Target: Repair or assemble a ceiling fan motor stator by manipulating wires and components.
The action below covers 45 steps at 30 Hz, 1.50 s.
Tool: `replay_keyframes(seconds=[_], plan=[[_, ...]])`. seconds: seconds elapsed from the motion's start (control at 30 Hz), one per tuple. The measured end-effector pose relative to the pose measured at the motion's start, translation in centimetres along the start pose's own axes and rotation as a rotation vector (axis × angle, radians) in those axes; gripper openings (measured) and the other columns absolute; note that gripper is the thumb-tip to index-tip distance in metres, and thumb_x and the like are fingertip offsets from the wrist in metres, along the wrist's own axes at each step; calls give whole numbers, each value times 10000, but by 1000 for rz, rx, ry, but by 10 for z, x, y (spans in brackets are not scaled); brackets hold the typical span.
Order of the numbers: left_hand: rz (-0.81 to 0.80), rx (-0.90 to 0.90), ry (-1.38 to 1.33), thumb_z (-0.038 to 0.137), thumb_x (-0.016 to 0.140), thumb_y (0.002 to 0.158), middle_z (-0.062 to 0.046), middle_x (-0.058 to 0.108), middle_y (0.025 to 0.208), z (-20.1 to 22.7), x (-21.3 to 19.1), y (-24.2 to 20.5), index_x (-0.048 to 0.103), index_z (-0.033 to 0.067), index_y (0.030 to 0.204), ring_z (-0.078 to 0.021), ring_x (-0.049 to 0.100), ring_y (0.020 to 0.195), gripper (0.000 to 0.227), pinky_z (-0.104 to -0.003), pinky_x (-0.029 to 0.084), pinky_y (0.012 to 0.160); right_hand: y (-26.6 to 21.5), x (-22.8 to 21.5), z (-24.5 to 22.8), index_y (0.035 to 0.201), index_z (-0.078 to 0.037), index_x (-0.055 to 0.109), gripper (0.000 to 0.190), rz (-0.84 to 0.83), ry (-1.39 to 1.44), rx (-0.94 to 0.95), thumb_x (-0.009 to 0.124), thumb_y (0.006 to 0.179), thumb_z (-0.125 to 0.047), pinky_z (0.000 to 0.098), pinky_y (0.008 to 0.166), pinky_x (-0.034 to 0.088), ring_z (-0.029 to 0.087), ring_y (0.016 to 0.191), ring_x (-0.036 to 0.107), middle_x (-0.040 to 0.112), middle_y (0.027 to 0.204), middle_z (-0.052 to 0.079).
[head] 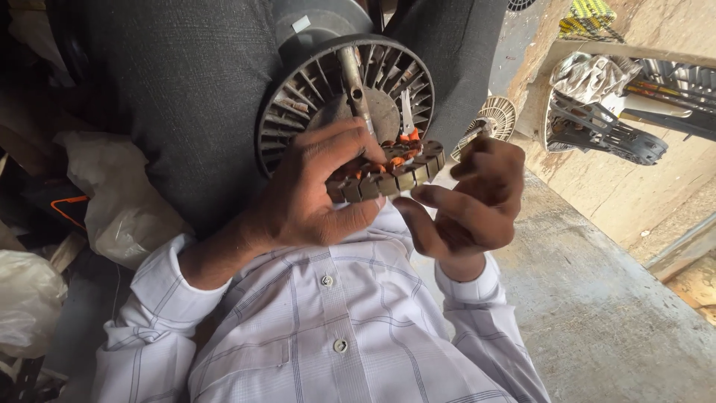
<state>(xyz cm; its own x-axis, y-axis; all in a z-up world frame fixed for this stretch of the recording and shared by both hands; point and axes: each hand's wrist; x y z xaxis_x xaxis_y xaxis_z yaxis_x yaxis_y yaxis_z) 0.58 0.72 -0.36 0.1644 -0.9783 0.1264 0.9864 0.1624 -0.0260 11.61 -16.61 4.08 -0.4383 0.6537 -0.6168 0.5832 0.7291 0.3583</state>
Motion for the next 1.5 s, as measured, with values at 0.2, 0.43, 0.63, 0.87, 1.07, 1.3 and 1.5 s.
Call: replay_keyframes(seconds=[0.2,0.43,0.63,0.87,1.07,1.3,1.5], plan=[[82,55,134,392,708,969,-73,582,918,-6,7,-6,627,23,1052,-178,628,810,387,-352,507,746,-13,7,-1,748,-54,609,288,51,455,479,870,782,-171,491,1183,462,299,1219,612,638,1137,155],[163,213,539,450,625,1028,-73,609,942,-7,10,-9,697,13,1054,-218,639,861,444,-403,508,760,-30,2,2,755,-77,526,393,44,570,629,909,817,-141,459,1131,446,255,1149,688,711,1105,116],[200,227,497,328,613,1096,-23,592,934,-18,14,-10,708,55,1010,-165,624,850,302,-354,495,719,-25,7,8,786,-117,506,412,70,637,688,918,780,-126,459,1093,437,221,1136,680,725,1114,67],[207,244,375,265,685,966,-8,561,910,-20,5,5,680,61,1007,-135,590,785,209,-344,492,655,-20,7,5,841,-146,496,424,-9,637,732,916,808,-101,421,1070,440,179,1150,665,695,1068,26],[205,297,311,95,658,1039,-40,607,1068,-24,11,-3,638,87,1088,-166,616,888,54,-340,501,697,-15,18,0,804,-152,479,412,120,650,698,886,780,-92,439,1032,438,187,1085,657,698,1064,37],[217,307,401,109,665,1001,-74,619,1059,-13,7,4,629,76,1062,-226,625,905,78,-375,540,741,-14,26,-5,803,-150,438,409,206,612,643,840,832,-88,427,997,422,213,1051,622,647,1029,83],[147,312,292,177,659,900,-129,601,1023,-13,4,-2,624,12,1088,-279,625,869,253,-442,518,750,-29,33,12,868,-166,556,266,117,360,300,819,885,-132,497,1033,491,275,1136,604,559,1148,89]])
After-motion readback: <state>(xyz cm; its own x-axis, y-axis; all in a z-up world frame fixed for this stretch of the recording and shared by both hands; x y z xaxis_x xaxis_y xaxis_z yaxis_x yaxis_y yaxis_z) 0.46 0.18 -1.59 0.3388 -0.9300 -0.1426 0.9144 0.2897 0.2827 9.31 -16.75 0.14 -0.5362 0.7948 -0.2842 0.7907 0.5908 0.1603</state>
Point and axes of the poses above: each hand's wrist, its own y-axis towards the middle knuckle, its own x-axis out of the palm, z = x × y
